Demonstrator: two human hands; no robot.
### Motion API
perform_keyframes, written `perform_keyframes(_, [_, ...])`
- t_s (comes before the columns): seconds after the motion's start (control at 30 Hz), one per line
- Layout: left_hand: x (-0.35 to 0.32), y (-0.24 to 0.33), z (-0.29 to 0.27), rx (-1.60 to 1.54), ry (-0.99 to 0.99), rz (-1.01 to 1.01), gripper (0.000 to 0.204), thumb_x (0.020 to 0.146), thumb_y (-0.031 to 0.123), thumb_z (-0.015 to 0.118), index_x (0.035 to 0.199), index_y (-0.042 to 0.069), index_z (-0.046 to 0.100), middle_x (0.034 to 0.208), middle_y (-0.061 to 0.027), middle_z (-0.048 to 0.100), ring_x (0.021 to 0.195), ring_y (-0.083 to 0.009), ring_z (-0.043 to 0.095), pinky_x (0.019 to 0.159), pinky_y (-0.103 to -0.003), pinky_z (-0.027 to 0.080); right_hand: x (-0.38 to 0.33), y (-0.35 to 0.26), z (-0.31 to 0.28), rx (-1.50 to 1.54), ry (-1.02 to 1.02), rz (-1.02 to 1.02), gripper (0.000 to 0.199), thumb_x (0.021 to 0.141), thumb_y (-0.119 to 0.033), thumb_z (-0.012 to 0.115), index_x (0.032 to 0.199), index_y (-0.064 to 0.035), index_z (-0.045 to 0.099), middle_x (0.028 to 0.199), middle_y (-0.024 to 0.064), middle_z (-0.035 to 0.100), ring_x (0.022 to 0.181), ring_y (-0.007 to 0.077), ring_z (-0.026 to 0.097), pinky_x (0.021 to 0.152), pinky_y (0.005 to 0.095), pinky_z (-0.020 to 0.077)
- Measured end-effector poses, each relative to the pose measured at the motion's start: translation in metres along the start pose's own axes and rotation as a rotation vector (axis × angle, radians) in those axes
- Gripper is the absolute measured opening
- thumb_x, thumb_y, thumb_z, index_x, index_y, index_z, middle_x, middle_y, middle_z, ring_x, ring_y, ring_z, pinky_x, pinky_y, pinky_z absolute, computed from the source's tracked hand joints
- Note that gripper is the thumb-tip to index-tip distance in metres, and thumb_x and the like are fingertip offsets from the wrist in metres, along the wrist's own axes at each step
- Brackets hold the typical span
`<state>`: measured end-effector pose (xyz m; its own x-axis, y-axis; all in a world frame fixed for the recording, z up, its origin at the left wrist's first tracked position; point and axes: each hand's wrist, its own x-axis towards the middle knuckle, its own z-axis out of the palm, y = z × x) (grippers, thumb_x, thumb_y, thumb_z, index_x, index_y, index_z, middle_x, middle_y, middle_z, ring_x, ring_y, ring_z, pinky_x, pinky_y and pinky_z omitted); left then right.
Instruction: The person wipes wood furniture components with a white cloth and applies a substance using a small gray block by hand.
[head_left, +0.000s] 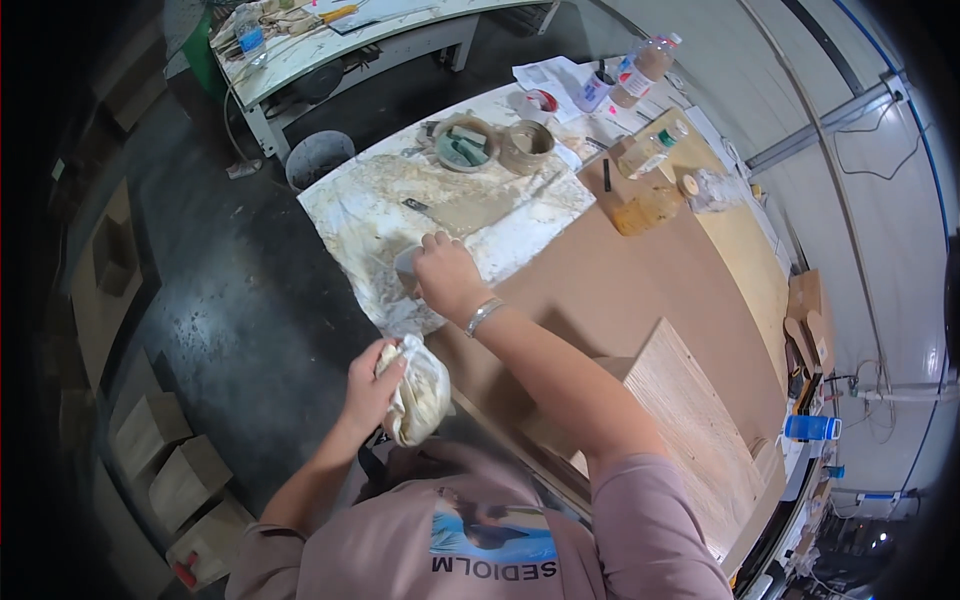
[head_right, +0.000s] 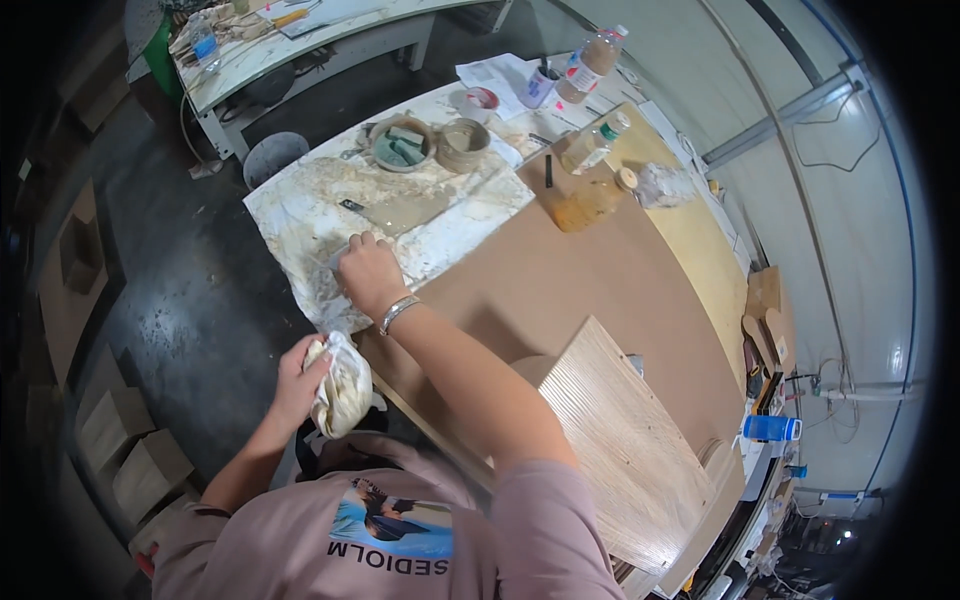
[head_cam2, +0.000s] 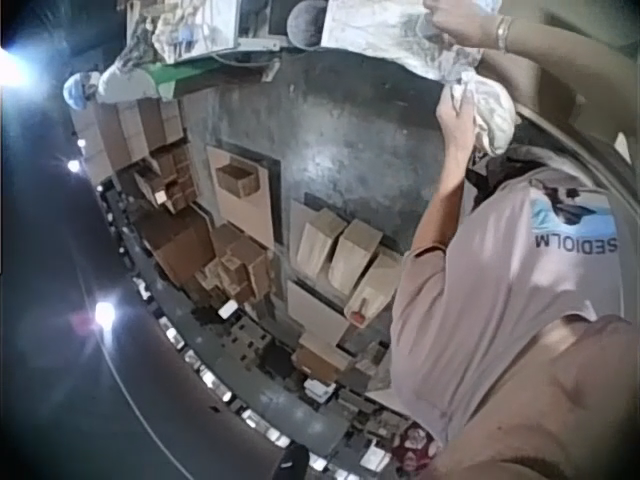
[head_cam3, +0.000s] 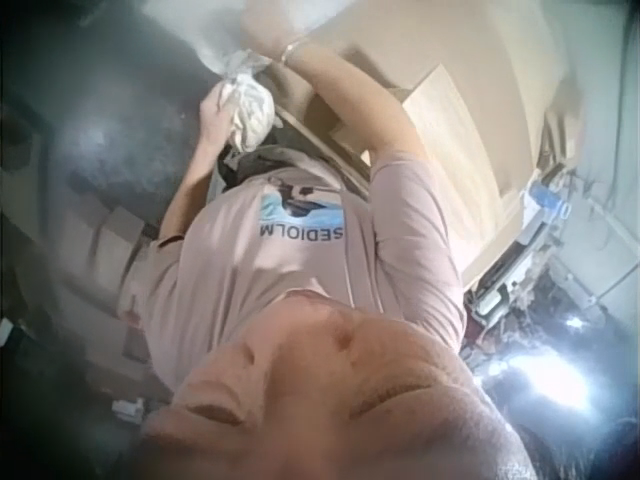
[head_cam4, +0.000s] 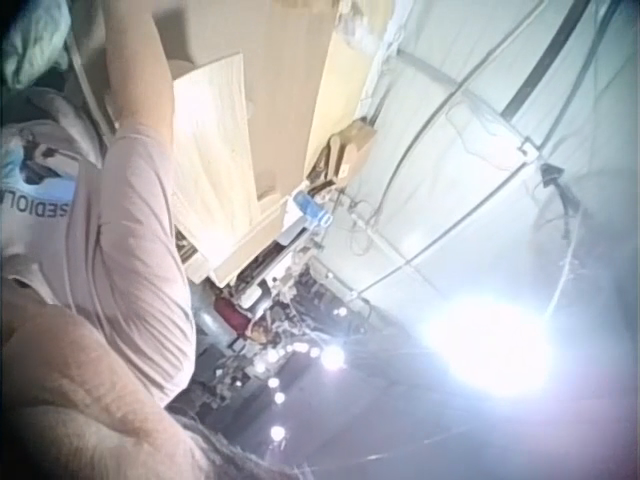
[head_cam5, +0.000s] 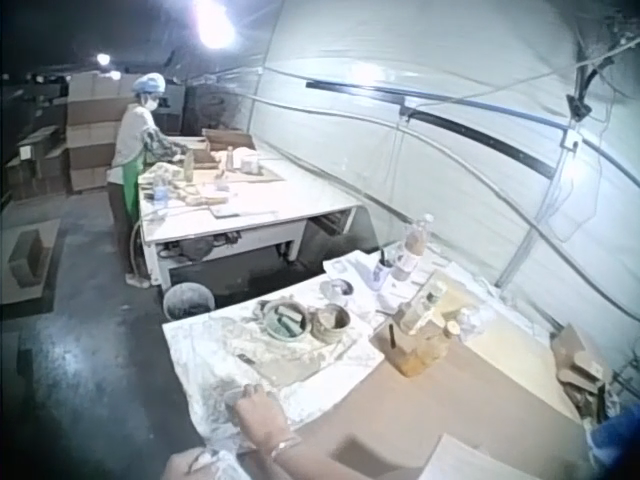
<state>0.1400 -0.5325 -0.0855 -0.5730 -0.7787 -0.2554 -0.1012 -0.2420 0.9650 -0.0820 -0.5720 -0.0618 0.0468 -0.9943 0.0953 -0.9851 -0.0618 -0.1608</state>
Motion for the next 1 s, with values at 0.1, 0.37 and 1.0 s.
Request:
perform_keyframes(0.1, [-0.002, -0.001, -0.003, 0.064, 0.001, 0.055, 0.028, 0.093, 0.011, 0.063, 0.116, -0.004, 0.063, 0.091, -0.0029, 0.065, 0.082, -0.0077, 0.055, 0.073, -0.025, 0.048, 0.017, -0.001, 0.022, -0.098, -0.109, 0.021, 0.022, 0.072, -0.019, 0.077, 0.087, -0.0036, 0.071, 0.1, 0.0166, 0.063, 0.108, 0.0325, 0.057, 0.087, 0.0415, 0.0511])
perform_keyframes(0.37, [0.015, 0.005, -0.024, -0.049, -0.066, 0.022, 0.029, 0.093, 0.004, 0.057, 0.119, -0.007, 0.06, 0.104, -0.0068, 0.066, 0.093, -0.0105, 0.059, 0.084, -0.026, 0.049, -0.007, 0.031, -0.09, 0.526, 0.252, 0.346, 0.024, 0.072, -0.01, 0.073, 0.092, -0.001, 0.061, 0.086, 0.0181, 0.064, 0.084, 0.0346, 0.064, 0.078, 0.0438, 0.0522])
perform_keyframes(1.0, [0.035, 0.113, 0.161, 0.084, -0.93, 0.578, 0.037, 0.083, 0.004, 0.068, 0.119, -0.003, 0.063, 0.103, -0.0163, 0.069, 0.088, -0.024, 0.069, 0.08, -0.032, 0.053, -0.238, 0.077, -0.156, 0.374, 0.916, 1.262, 0.03, 0.078, -0.019, 0.08, 0.089, 0.0063, 0.069, 0.071, 0.0071, 0.069, 0.063, 0.0085, 0.061, 0.059, 0.0276, 0.0503])
